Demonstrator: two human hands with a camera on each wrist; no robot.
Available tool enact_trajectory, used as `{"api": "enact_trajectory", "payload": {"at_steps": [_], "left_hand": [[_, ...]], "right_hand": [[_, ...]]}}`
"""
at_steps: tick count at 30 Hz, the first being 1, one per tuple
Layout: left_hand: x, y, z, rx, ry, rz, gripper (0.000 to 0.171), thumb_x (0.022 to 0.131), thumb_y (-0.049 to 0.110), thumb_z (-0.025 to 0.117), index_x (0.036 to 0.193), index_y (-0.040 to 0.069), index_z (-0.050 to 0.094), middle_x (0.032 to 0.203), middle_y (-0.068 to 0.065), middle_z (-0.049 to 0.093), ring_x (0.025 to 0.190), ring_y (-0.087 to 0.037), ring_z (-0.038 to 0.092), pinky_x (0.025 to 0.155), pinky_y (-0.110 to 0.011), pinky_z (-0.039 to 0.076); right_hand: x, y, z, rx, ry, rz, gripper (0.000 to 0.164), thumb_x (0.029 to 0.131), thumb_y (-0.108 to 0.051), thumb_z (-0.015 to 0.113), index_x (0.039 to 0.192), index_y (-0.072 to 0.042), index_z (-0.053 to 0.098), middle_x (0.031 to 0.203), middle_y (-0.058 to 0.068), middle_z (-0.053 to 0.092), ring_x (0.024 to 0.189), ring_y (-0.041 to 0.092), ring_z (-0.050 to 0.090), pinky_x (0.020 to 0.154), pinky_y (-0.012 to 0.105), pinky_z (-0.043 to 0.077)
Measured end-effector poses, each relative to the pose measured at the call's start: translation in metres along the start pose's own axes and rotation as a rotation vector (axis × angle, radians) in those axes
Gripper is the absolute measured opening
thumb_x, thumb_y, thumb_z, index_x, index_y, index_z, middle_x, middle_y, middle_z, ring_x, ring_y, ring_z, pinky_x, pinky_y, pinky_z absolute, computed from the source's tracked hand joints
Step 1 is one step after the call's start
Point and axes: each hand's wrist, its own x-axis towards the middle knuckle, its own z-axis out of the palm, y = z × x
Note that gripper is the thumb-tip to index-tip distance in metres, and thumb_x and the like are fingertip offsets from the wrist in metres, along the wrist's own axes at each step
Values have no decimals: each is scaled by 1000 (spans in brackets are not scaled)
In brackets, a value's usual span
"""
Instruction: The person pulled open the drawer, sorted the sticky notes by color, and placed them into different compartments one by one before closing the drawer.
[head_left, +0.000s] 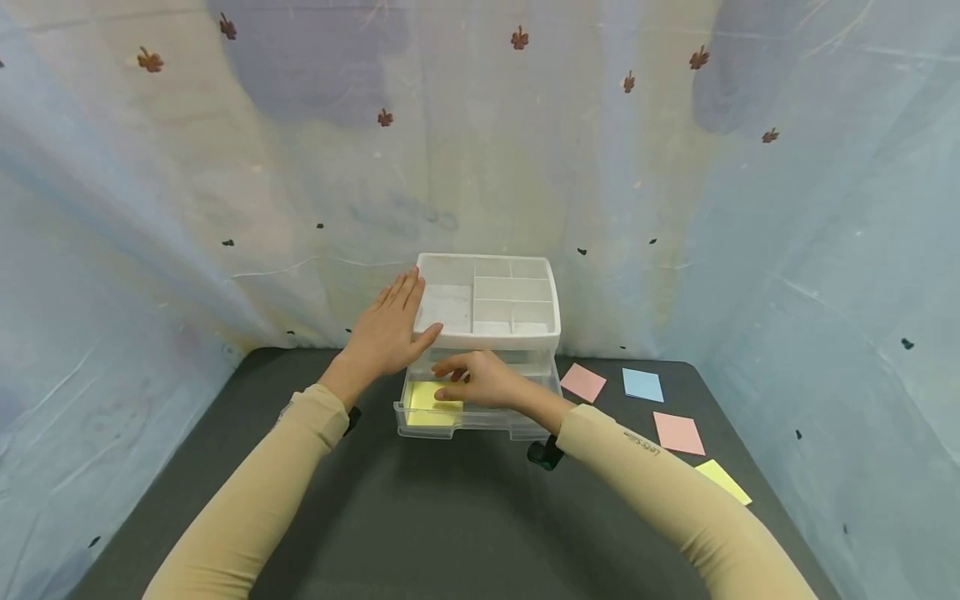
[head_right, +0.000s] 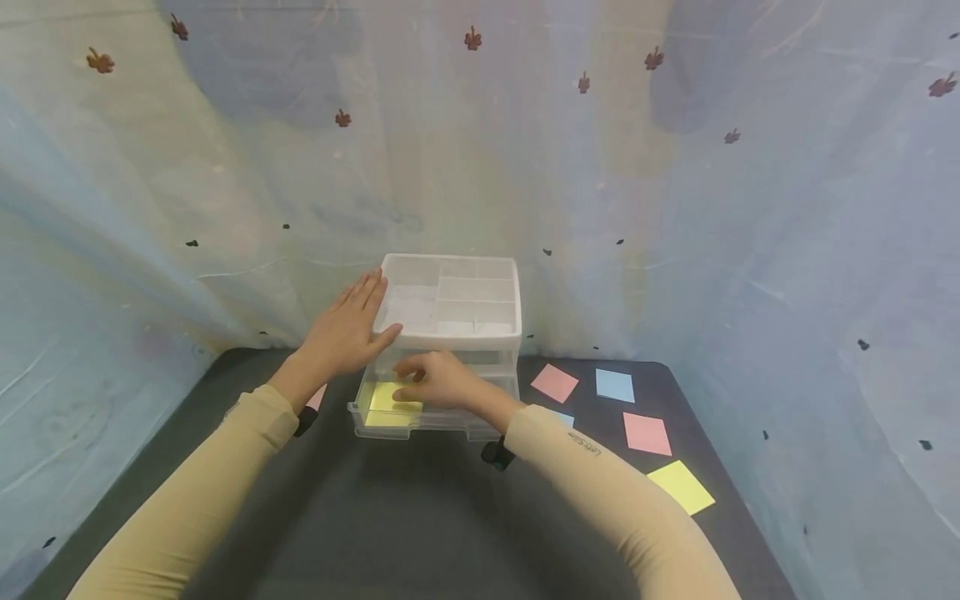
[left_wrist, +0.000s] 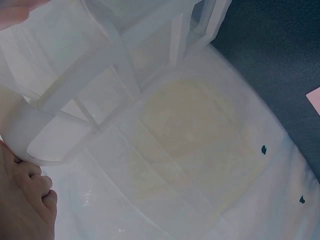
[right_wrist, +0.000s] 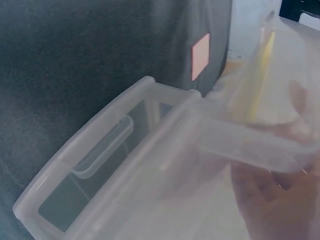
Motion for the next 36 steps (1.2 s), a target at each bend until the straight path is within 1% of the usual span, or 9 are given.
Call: {"api": "enact_trajectory", "payload": {"at_steps": [6,9,13,15,19,24,29,36], "left_hand": [[-1,1,-2,4,7,3,89,108,60,37,166,-1,8,174,-17,-3,160,-36,7,130,-51,14],[-1,2,-2,-6,5,2,90,108,60,38,166,-1,8,174,-17,-2,160,-36,7,130,-51,13],[-1,2,-1,-13,2,2,89,108,60,37,166,0,7,174,-17,-3,161,-35,6,130,-50,13],[-1,1,0,-15,-2,1,90,108,61,36,166,0,5,174,-16,-4,161,-35,5,130,-50,12],[-1,0,0,-18,-6,-3,90,108,62,35,166,1,3,174,-16,-5,161,-35,4,130,-50,10],[-1,1,0,-18,-10,-9,91,108,61,36,166,0,2,174,-17,-5,161,-35,2,130,-50,9],[0,0,1,-10,-13,-11,91,108,61,35,166,0,2,174,-17,-5,161,-35,2,130,-51,9],[1,0,2,-4,-10,-9,90,108,61,36,166,1,3,174,-16,-4,161,-34,1,130,-50,11]], "right_hand": [[-7,-4,-3,55,-15,-5,48,105,-25,66,145,1,59,145,15,62,121,29,67,100,40,58],[-11,-6,-5,83,5,-20,47,106,-23,64,146,1,58,145,16,61,123,31,66,101,40,58],[-19,-12,-9,121,64,-40,44,105,-20,65,144,2,60,143,18,63,124,33,65,99,39,58],[-23,-15,-13,138,93,-45,43,105,-19,65,143,0,61,143,16,63,124,32,66,99,39,58],[-33,-20,-19,176,147,-64,41,105,-18,64,144,-3,62,143,14,64,124,33,66,100,42,58],[-48,-25,-28,241,212,-46,41,106,-19,64,145,-6,62,141,11,65,124,27,66,101,41,57],[-63,-25,-34,293,275,-35,39,106,-18,64,143,-9,63,142,9,64,124,26,65,99,39,59],[-83,-19,-42,330,374,-42,38,104,-14,66,141,-8,65,142,9,64,125,27,65,99,40,58]]}}
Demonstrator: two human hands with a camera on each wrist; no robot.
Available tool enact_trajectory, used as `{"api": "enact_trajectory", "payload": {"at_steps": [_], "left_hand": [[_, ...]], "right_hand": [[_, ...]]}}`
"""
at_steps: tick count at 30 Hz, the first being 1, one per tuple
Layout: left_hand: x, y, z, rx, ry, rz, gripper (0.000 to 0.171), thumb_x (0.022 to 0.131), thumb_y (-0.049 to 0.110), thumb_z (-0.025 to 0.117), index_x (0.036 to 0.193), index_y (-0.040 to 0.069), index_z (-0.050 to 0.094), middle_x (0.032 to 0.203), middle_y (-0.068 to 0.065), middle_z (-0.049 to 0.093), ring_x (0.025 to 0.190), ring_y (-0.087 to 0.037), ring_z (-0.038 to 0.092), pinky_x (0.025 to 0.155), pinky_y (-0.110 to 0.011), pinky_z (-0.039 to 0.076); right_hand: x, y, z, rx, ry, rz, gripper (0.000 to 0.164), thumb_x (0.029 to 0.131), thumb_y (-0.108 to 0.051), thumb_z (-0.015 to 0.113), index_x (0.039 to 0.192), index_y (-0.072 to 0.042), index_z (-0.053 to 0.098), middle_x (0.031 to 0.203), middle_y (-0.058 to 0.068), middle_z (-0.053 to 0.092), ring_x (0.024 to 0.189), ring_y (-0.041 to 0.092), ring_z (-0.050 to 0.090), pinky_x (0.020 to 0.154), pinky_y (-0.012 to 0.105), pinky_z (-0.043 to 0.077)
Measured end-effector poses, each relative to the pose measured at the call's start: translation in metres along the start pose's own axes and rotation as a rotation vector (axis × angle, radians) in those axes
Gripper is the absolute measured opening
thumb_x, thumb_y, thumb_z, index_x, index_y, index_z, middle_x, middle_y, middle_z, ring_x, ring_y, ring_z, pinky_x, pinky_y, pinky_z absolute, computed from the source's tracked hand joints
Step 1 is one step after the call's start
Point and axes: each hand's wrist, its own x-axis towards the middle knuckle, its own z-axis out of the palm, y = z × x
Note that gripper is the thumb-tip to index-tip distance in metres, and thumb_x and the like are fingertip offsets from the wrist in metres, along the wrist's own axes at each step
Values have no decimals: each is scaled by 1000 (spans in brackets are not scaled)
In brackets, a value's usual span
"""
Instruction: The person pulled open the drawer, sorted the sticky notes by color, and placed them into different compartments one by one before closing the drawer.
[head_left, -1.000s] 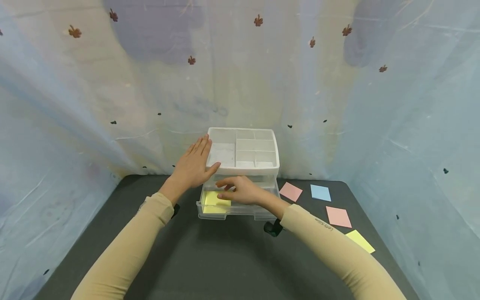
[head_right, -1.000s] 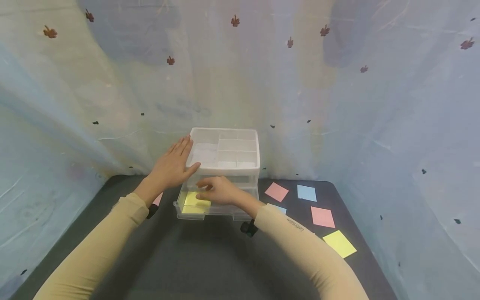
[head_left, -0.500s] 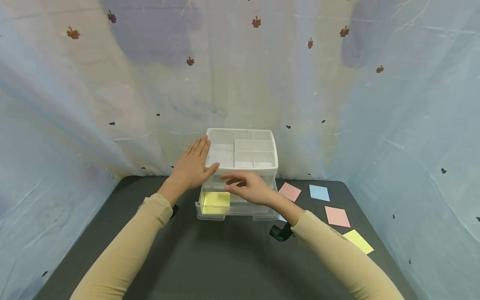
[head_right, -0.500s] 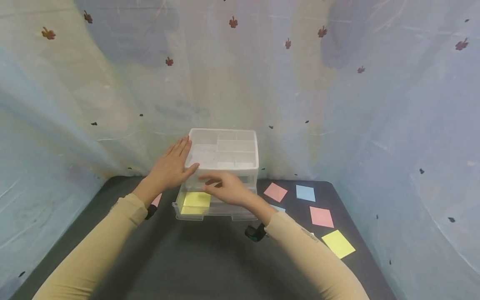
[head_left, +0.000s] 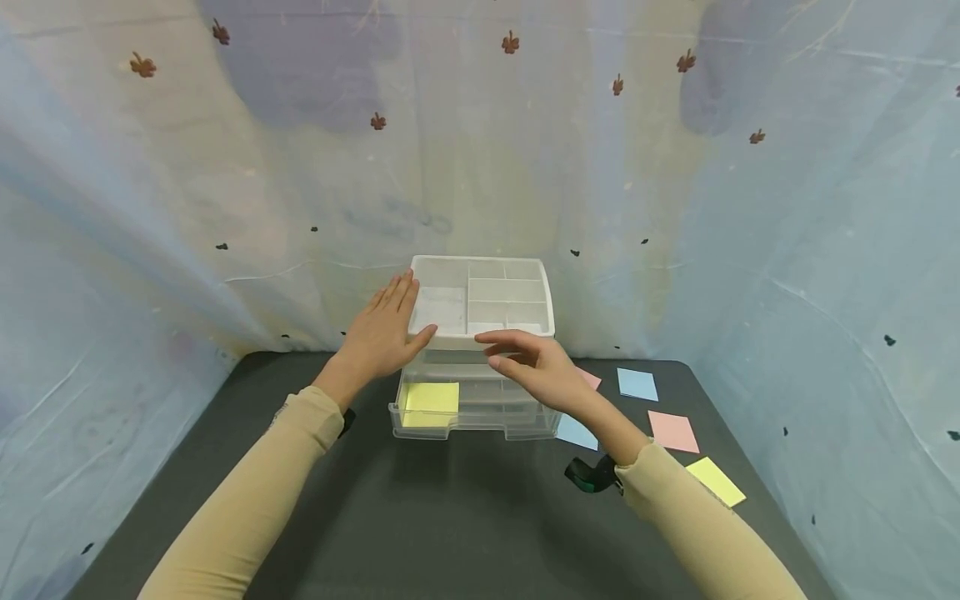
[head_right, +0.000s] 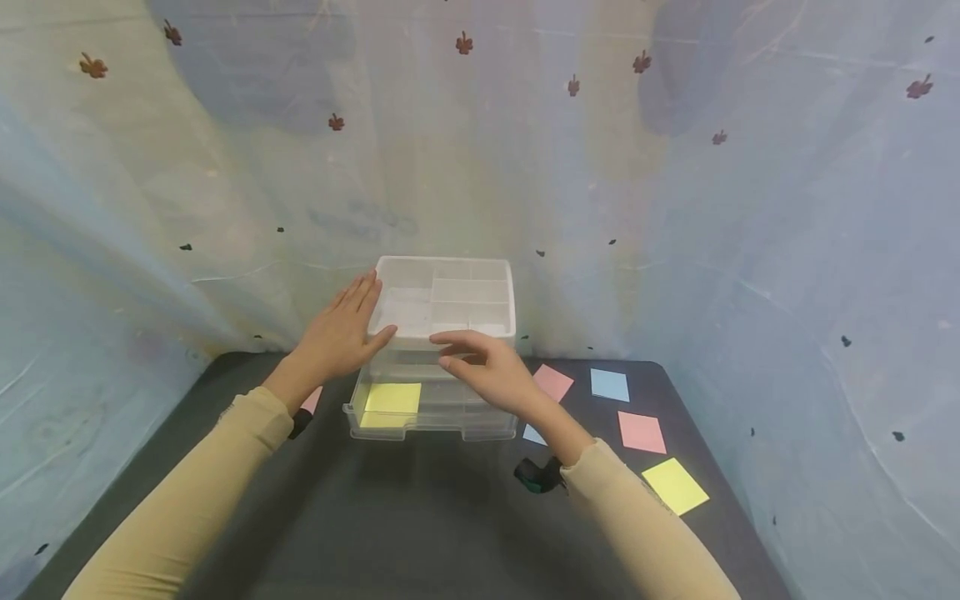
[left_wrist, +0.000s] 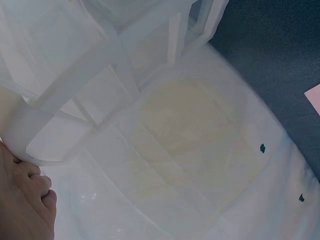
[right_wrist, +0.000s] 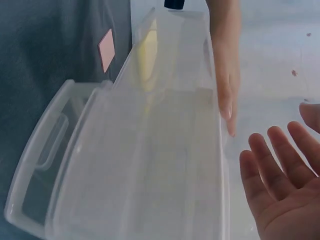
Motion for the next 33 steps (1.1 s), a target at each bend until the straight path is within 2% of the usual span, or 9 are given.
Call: {"api": "enact_trajectory", "payload": {"at_steps": [9,15,19,24,27,31,33], "left_hand": [[0,-1,-1,16,8,19,90,108,61,35,166,-1,4,174,-17,-4,161,-36,5,130,-51,12],[1,1,-2,19,8,15,89,108,60,36,166,-1,6,174,-18,-2,161,-36,5,130,-50,13],[0,1,-2,0,5,11,89,108,59,36,166,-1,6,174,-18,-3,161,-36,6,130,-49,11],[0,0,0,6,6,22,89,109,61,33,166,-1,4,174,-18,-4,160,-36,6,130,-50,11],[0,0,-1,9,7,26,89,109,61,32,166,-1,3,174,-18,-5,161,-36,5,130,-50,11],[1,0,-2,8,0,25,90,109,61,33,166,-1,3,174,-18,-5,161,-37,4,130,-51,11],[1,0,-3,9,0,24,90,109,61,34,166,-1,4,174,-18,-5,161,-36,4,130,-51,11]], "right_hand": [[-26,21,-21,37,127,-17,35,104,-10,66,138,-12,68,137,9,68,122,31,66,98,30,57],[-39,31,-36,62,222,-4,33,103,-9,67,136,-10,70,134,17,68,114,14,69,91,27,59],[-49,36,-46,76,261,5,33,103,-8,66,135,-6,69,130,16,70,115,13,68,96,24,57],[-65,44,-60,71,297,29,34,103,-10,66,137,-5,68,135,13,68,120,17,67,99,22,54],[-76,49,-70,42,328,45,34,104,-10,66,138,-5,67,136,6,69,119,14,67,98,20,54],[-90,55,-80,-37,376,89,34,104,-12,66,137,-7,68,128,-7,72,113,4,68,92,17,55],[-98,59,-85,-72,394,106,33,104,-12,66,137,-7,68,124,-8,73,112,2,67,89,16,55]]}}
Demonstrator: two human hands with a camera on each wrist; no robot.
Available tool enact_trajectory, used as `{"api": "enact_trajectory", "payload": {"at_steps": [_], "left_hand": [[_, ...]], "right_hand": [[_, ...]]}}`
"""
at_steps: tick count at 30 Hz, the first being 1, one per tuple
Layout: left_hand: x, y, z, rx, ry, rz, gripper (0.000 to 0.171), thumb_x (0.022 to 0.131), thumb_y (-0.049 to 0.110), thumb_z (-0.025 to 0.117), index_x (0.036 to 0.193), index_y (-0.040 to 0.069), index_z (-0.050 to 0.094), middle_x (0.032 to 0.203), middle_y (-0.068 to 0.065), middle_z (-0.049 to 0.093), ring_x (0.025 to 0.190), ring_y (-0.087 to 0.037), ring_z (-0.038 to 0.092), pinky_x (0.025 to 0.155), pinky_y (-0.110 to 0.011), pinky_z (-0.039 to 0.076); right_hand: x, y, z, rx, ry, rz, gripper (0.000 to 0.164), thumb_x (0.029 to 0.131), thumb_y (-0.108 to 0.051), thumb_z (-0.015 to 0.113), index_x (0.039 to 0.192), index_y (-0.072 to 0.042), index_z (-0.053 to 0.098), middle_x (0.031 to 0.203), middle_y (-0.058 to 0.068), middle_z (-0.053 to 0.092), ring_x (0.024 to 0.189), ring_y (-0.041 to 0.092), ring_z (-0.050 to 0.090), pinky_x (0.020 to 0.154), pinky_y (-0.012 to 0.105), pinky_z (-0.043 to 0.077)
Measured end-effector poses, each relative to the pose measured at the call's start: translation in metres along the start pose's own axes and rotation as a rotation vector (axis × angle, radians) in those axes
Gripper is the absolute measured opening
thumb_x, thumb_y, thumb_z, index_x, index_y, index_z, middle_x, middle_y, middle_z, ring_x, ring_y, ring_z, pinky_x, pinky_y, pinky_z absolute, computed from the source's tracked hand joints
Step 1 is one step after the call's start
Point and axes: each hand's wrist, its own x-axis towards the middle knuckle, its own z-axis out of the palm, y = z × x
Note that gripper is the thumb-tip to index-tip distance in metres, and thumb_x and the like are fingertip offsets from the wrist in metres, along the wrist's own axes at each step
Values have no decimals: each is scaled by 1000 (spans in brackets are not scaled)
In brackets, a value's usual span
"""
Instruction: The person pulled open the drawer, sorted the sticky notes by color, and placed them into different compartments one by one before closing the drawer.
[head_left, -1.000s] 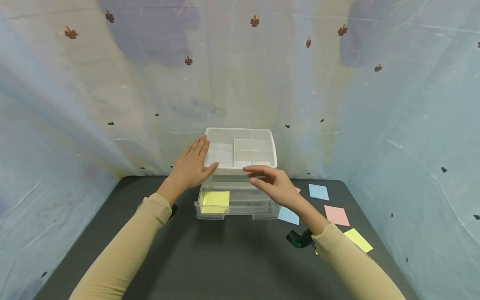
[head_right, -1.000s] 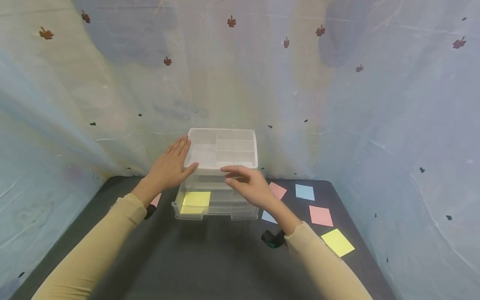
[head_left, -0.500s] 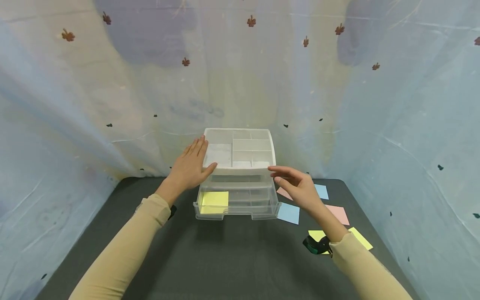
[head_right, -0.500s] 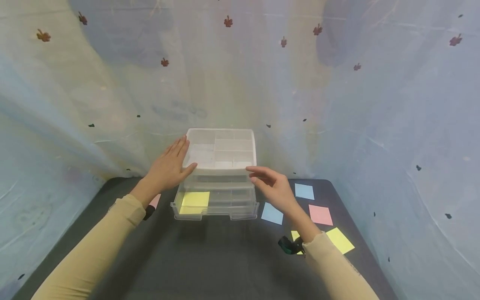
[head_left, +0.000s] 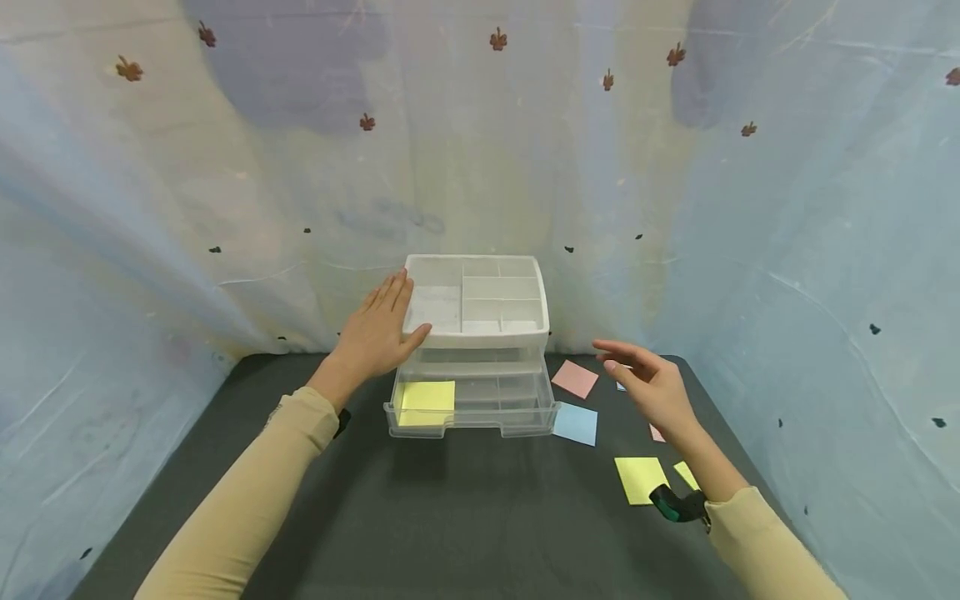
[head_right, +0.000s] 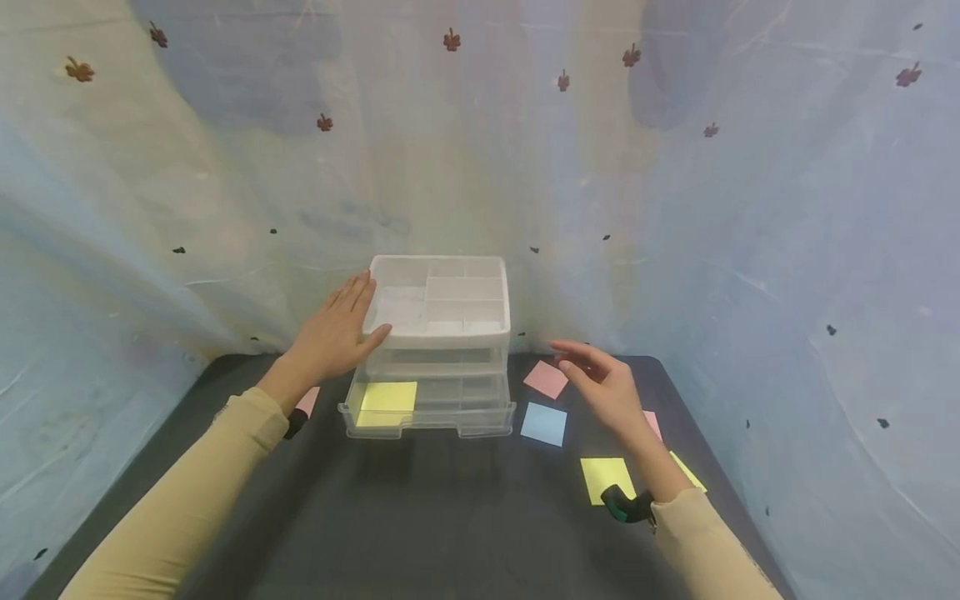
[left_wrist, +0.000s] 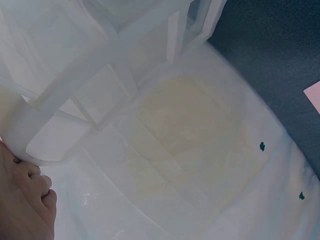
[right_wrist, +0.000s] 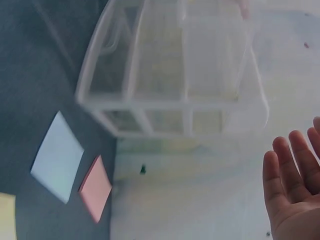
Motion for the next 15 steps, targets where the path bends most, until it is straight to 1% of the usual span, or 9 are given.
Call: {"api": "enact_trajectory", "payload": {"at_steps": [2,6,9,13,15], "left_hand": [[-1,-1,0,3,2,2,90,109,60,34,166,-2,5,174,-19,-4,160,-37,4,130,-52,12],[-1,-3,-1,12,8,1,90,108,61,34,166,-2,5,174,-19,-3,160,-38,6,129,-52,14],[-1,-3,-1,12,14,5,90,108,61,35,166,-2,6,174,-19,-2,160,-38,7,130,-52,14],[-1,-1,-1,-4,20,17,90,109,60,35,166,-3,7,173,-20,-2,160,-38,8,130,-52,13],[-1,0,-1,-7,18,16,89,109,60,35,166,-3,6,173,-20,-2,160,-38,7,130,-52,12]], "right_hand": [[-4,5,-6,-24,13,15,33,104,-13,66,137,-7,69,121,-8,74,110,1,67,87,16,56],[-13,19,-19,-40,18,44,34,105,-15,66,138,-6,68,122,-8,73,109,-1,67,88,16,57],[-22,29,-28,-41,15,69,35,105,-16,66,139,-5,67,122,-13,71,109,-2,68,88,17,58],[-37,42,-38,-46,13,99,35,105,-14,65,138,-3,66,122,-18,70,109,-3,67,88,16,57],[-44,49,-41,-69,11,109,35,105,-14,66,138,-2,66,121,-21,69,108,-4,67,88,14,56]]}}
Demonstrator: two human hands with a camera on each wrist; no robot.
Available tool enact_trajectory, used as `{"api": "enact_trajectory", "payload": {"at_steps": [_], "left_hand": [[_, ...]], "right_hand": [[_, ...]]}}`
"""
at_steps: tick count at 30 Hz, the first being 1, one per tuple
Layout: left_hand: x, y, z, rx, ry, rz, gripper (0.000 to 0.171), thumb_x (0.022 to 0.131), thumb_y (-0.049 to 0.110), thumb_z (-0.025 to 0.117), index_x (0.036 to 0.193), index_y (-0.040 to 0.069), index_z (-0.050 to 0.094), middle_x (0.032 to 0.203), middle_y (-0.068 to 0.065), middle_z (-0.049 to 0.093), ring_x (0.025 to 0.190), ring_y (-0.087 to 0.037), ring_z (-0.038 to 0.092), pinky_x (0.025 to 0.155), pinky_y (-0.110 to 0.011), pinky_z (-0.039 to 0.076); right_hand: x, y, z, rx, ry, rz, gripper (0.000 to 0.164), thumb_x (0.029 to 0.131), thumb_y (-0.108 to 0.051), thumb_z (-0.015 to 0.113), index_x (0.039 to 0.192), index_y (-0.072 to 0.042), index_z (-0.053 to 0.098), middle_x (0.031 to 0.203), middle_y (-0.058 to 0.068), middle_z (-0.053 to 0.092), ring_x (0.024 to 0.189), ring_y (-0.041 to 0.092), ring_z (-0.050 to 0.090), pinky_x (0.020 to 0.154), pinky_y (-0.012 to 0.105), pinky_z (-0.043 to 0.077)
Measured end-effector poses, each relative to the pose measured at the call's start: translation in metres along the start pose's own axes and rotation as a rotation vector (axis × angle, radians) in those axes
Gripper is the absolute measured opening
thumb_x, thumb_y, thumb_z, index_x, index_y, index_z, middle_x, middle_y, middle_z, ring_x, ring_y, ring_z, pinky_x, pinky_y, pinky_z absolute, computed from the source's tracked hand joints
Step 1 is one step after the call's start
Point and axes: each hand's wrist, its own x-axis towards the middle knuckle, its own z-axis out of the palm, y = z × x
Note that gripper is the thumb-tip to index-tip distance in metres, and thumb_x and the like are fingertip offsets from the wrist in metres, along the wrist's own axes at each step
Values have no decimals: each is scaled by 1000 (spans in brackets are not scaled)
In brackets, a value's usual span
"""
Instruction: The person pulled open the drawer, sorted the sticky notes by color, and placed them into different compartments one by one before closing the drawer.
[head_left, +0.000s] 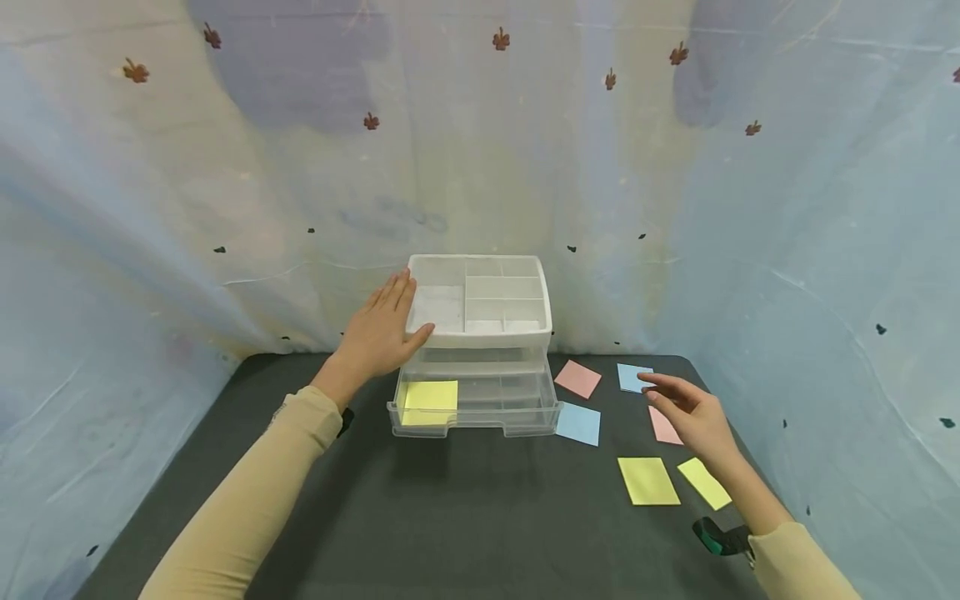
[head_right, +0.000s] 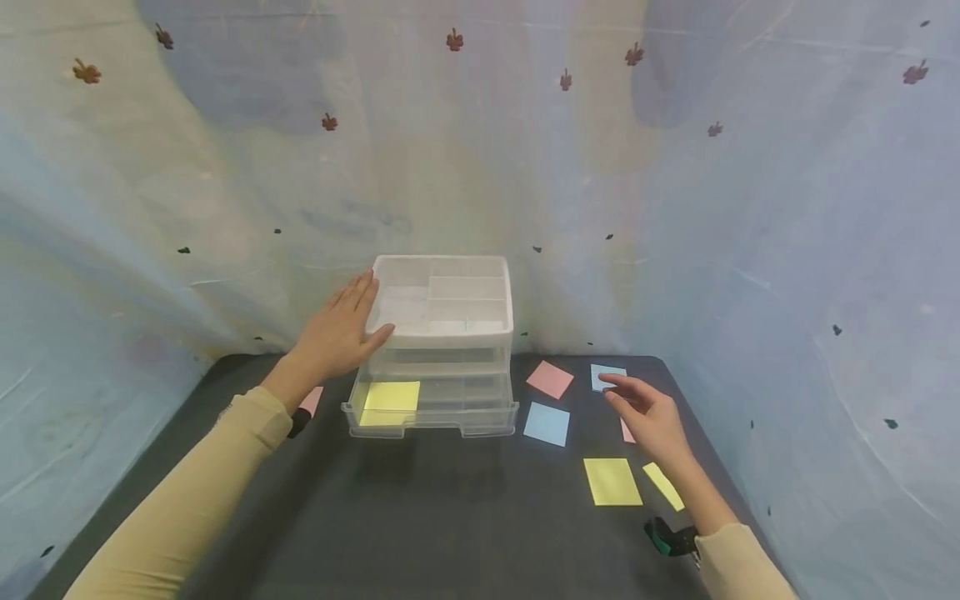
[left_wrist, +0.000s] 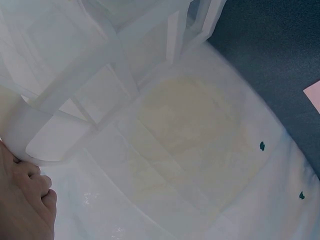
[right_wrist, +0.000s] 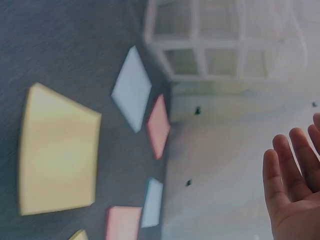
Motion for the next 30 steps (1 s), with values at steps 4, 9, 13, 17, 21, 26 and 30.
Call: {"api": "enact_trajectory", "payload": {"at_steps": [4,9,13,17,21,26,30], "left_hand": [[0,-1,2,14,-4,-10,89,109,61,33,166,-1,4,174,-18,-4,160,-37,6,130,-51,12],[1,0,1,9,-15,-7,90,109,61,33,166,-1,2,174,-17,-7,161,-36,4,130,-50,9],[0,1,0,2,-27,-10,90,109,61,34,166,0,1,174,-17,-8,161,-36,2,131,-49,7],[0,1,0,1,-28,-12,90,109,60,33,166,-1,0,173,-18,-8,161,-36,1,131,-49,7],[1,0,1,2,-22,-12,89,109,60,32,166,-1,1,173,-18,-7,160,-37,2,130,-51,8],[1,1,-1,0,-22,-9,89,109,60,32,166,-2,2,173,-19,-6,160,-37,3,130,-51,9],[0,1,-2,3,-20,-10,89,109,61,33,166,-2,3,174,-19,-5,160,-37,4,130,-51,10]], "right_hand": [[-11,15,-4,-63,-7,12,35,105,-14,65,137,-2,66,119,-24,68,107,-7,65,85,11,55],[-24,34,-8,-190,-25,25,33,104,-10,64,137,-4,67,124,-5,71,104,-11,62,84,8,53],[-32,45,-7,-297,-46,69,34,103,-12,67,137,-6,68,125,15,72,102,-2,67,82,11,55],[-38,53,-4,-354,-83,124,37,101,-15,71,136,-2,67,122,20,72,104,25,74,80,26,62],[-43,63,0,-407,-119,96,39,97,-12,75,134,0,67,120,22,73,100,38,74,77,40,64],[-47,76,4,-468,-161,-3,40,90,-8,80,128,2,70,122,21,72,102,40,72,75,43,63],[-49,84,6,-516,-200,-66,41,85,-7,84,124,1,72,120,17,72,106,39,71,77,44,62]]}}
